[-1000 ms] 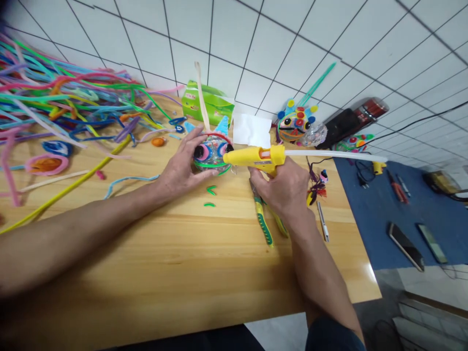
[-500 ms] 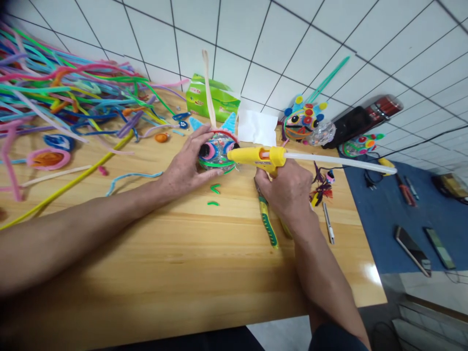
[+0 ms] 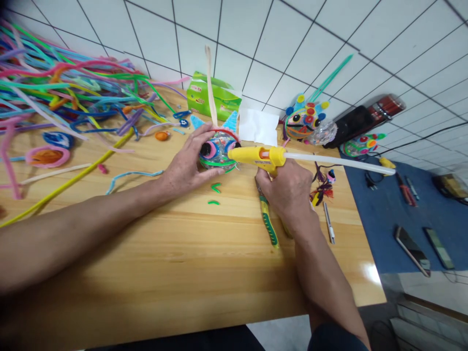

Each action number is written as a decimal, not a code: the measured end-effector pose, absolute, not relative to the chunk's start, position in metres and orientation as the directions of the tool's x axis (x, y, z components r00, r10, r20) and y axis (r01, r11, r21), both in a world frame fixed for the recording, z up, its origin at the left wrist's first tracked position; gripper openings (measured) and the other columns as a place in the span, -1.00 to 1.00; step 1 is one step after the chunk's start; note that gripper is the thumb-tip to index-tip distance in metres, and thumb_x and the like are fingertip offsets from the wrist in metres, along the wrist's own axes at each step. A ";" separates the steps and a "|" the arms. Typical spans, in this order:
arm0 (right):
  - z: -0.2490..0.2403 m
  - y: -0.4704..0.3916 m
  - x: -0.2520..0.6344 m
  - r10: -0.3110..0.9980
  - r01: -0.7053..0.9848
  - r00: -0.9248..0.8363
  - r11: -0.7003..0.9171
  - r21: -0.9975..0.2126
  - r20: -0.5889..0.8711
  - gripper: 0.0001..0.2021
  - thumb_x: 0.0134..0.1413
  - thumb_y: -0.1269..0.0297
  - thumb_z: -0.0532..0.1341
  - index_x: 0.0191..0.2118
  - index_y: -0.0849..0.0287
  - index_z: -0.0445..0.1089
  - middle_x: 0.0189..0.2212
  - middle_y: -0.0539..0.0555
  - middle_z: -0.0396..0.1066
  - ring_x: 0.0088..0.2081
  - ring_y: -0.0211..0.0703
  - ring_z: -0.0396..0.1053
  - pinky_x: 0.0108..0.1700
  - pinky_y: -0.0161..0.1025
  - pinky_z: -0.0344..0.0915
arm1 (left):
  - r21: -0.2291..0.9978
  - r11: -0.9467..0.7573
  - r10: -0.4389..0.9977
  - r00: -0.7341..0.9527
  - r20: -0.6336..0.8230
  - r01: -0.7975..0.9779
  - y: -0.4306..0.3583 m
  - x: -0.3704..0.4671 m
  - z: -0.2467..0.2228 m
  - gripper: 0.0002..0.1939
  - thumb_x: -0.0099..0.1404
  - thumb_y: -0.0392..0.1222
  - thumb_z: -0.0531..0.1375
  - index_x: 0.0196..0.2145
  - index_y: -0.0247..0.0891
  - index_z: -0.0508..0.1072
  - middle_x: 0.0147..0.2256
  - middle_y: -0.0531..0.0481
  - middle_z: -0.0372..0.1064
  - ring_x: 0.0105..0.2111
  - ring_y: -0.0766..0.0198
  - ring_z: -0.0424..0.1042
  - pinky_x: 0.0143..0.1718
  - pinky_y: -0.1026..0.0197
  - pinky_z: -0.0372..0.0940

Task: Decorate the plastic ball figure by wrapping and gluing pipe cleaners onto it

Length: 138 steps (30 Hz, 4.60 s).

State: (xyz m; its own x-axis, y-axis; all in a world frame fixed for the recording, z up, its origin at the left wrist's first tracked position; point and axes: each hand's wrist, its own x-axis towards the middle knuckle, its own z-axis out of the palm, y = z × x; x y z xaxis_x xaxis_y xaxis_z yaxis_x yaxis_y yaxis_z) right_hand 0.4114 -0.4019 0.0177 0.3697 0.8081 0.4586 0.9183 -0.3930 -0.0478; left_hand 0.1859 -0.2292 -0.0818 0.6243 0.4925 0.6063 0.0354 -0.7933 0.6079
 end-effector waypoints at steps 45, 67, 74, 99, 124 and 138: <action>0.016 -0.403 0.411 0.804 0.928 0.335 -0.371 -0.026 0.491 -0.88 0.12 0.14 0.32 -0.36 0.02 0.43 -0.44 0.20 0.51 -0.29 0.21 0.54 -0.25 0.01 0.36 | 0.585 -0.811 0.455 0.619 0.640 -0.010 -0.226 0.185 -0.085 -0.09 0.50 0.29 0.41 0.57 0.00 0.13 0.63 -0.34 0.13 0.67 -0.31 0.09 0.66 -0.50 0.12; 0.008 -0.401 0.411 0.791 0.933 0.256 -0.354 0.073 0.555 -0.87 0.13 0.19 0.31 -0.38 0.04 0.37 -0.48 0.13 0.43 -0.36 0.07 0.44 -0.32 -0.10 0.18 | 0.559 -0.829 0.434 0.604 0.668 -0.022 -0.225 0.186 -0.087 -0.08 0.50 0.26 0.43 0.58 -0.01 0.13 0.63 -0.35 0.13 0.67 -0.29 0.11 0.65 -0.46 0.16; 0.008 -0.401 0.409 0.784 0.927 0.268 -0.368 0.073 0.560 -0.84 0.11 0.19 0.32 -0.41 0.03 0.35 -0.49 0.13 0.42 -0.38 0.07 0.42 -0.31 -0.08 0.19 | 0.565 -0.825 0.448 0.599 0.664 -0.009 -0.225 0.188 -0.089 -0.05 0.47 0.25 0.46 0.58 0.01 0.12 0.63 -0.34 0.11 0.67 -0.32 0.11 0.64 -0.49 0.16; 0.015 -0.402 0.407 0.816 0.914 0.271 -0.384 0.129 0.510 -0.88 0.10 0.21 0.27 -0.40 0.04 0.35 -0.50 0.12 0.39 -0.36 0.05 0.42 -0.33 -0.13 0.17 | 0.558 -0.829 0.431 0.595 0.678 -0.034 -0.224 0.189 -0.090 -0.06 0.49 0.20 0.46 0.59 0.01 0.11 0.63 -0.31 0.12 0.67 -0.27 0.11 0.67 -0.45 0.13; 0.017 -0.403 0.408 0.778 0.923 0.332 -0.386 -0.012 0.533 -0.88 0.09 0.17 0.31 -0.39 0.03 0.42 -0.49 0.16 0.48 -0.35 0.13 0.50 -0.29 -0.04 0.33 | 0.579 -0.815 0.461 0.615 0.639 0.009 -0.225 0.187 -0.084 -0.05 0.46 0.25 0.47 0.58 -0.01 0.15 0.63 -0.32 0.13 0.66 -0.27 0.12 0.66 -0.43 0.17; 0.071 -0.411 0.465 0.721 0.790 0.471 -0.089 -0.607 0.507 -0.68 0.39 -0.10 0.08 -0.26 -0.04 0.40 -0.39 0.07 0.42 -0.37 0.01 0.44 -0.28 0.00 0.46 | 0.582 -0.813 0.451 0.590 0.670 -0.038 -0.223 0.188 -0.090 -0.08 0.49 0.31 0.42 0.57 -0.02 0.17 0.61 -0.30 0.18 0.64 -0.31 0.18 0.63 -0.50 0.23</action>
